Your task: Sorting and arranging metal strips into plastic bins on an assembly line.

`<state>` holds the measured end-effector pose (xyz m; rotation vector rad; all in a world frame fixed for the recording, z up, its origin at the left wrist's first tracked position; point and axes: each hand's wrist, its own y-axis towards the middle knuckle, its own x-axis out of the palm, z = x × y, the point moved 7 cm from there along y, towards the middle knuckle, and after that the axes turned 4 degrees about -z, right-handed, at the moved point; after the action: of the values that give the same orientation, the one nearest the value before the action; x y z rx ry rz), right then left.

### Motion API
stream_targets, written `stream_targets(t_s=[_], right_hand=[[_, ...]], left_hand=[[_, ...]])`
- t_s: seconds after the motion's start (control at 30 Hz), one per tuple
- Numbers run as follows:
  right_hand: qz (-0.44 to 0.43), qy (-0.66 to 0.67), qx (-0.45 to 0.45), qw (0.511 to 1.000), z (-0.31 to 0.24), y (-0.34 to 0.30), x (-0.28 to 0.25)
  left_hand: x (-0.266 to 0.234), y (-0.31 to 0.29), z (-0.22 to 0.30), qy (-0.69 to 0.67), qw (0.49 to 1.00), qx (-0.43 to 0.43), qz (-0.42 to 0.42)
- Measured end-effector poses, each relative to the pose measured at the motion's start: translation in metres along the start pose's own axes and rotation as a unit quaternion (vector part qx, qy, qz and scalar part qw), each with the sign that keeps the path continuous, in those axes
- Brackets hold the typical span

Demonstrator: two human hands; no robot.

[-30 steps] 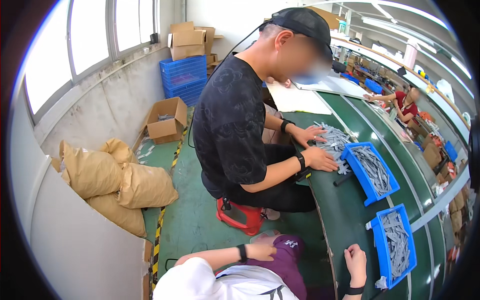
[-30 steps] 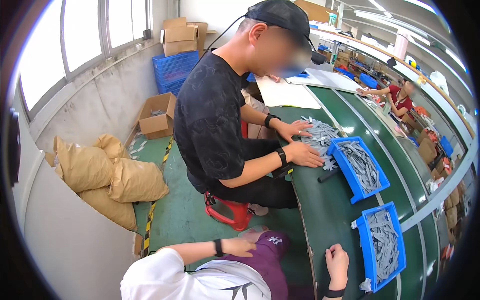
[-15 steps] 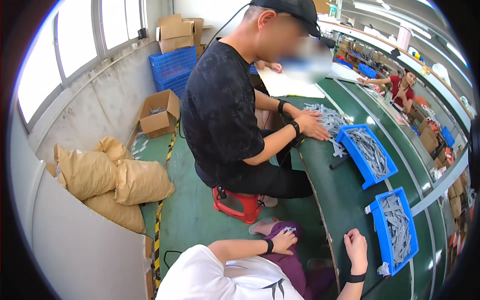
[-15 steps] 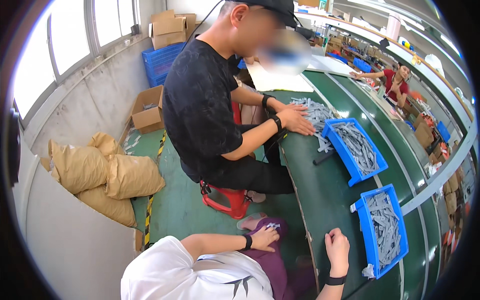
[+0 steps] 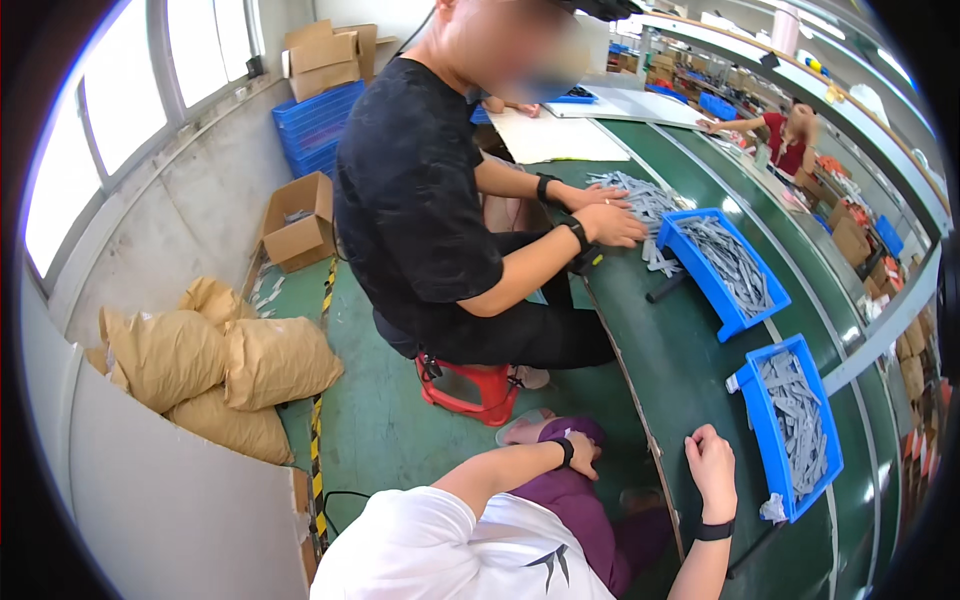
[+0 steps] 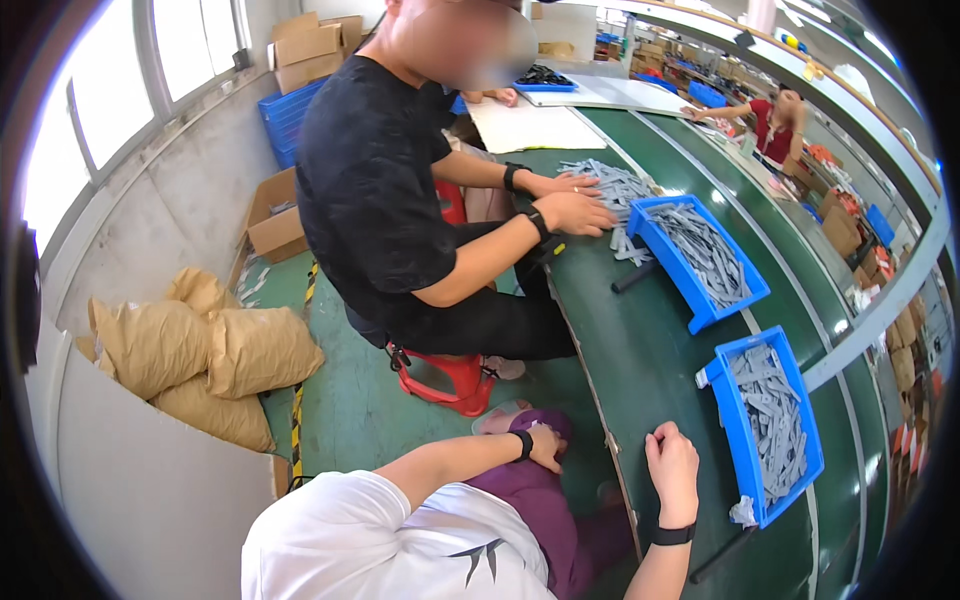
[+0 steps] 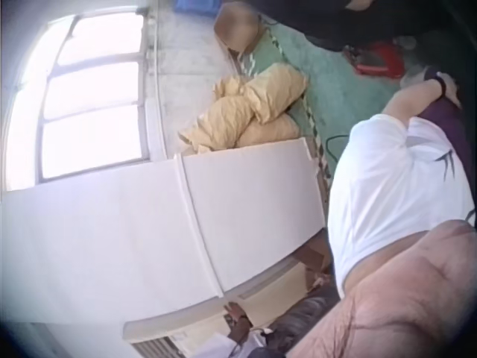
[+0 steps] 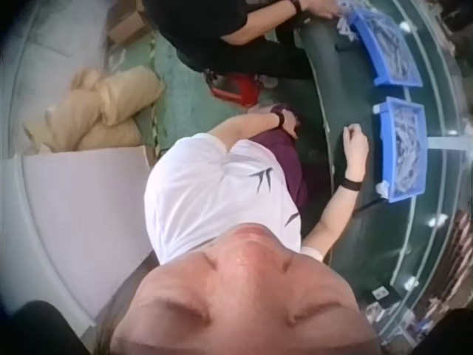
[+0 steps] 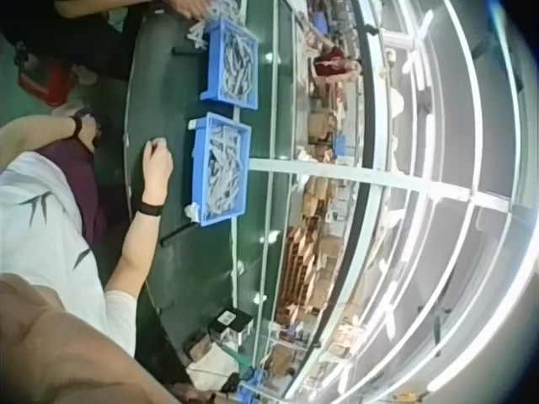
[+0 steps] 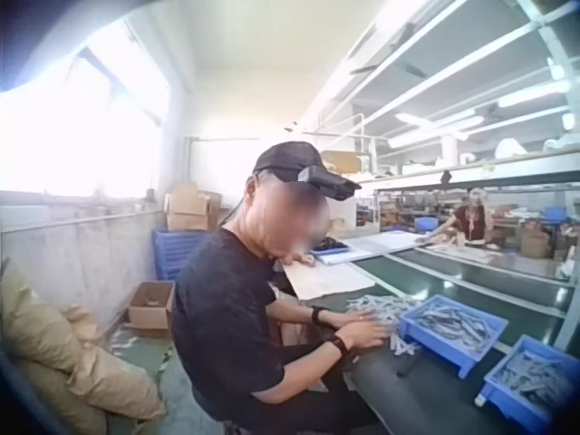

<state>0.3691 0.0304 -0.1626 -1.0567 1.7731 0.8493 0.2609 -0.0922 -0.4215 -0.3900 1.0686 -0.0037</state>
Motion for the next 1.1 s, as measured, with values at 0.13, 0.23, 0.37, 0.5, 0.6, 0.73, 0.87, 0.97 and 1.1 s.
stream_targets(t_s=[0.13,0.23,0.37,0.5,0.6,0.73,0.87,0.97,1.1], right_hand=[[0.015,0.009,-0.021,1.0,-0.002,0.005,0.006],[0.01,-0.001,-0.021,1.0,-0.009,0.009,0.005],[0.013,-0.005,-0.016,1.0,0.007,0.006,0.006],[0.022,-0.011,0.005,1.0,0.012,0.004,0.004],[0.027,-0.009,-0.006,1.0,0.011,0.006,0.009],[0.026,0.002,-0.008,1.0,0.012,0.006,0.015],[0.03,-0.005,-0.021,0.999,0.011,0.003,0.013],[0.036,-0.007,-0.017,0.999,0.014,0.003,0.015],[0.036,-0.008,-0.025,0.999,0.013,0.002,0.011]], left_hand=[[-0.006,-0.008,-0.001,-0.094,0.992,0.046,-0.07],[-0.008,-0.025,-0.011,-0.113,0.987,0.023,-0.111],[-0.027,-0.044,0.021,-0.326,0.912,0.101,-0.229],[-0.018,-0.034,0.028,-0.304,0.911,0.096,-0.262],[-0.012,-0.012,0.037,0.004,0.99,0.134,-0.04],[0.035,0.015,0.105,0.05,0.963,0.247,-0.098],[0.086,0.018,0.16,-0.069,0.944,0.246,-0.209],[0.102,0.017,0.164,-0.075,0.966,0.128,-0.209],[0.083,0.01,0.165,-0.178,0.947,0.144,-0.227]])
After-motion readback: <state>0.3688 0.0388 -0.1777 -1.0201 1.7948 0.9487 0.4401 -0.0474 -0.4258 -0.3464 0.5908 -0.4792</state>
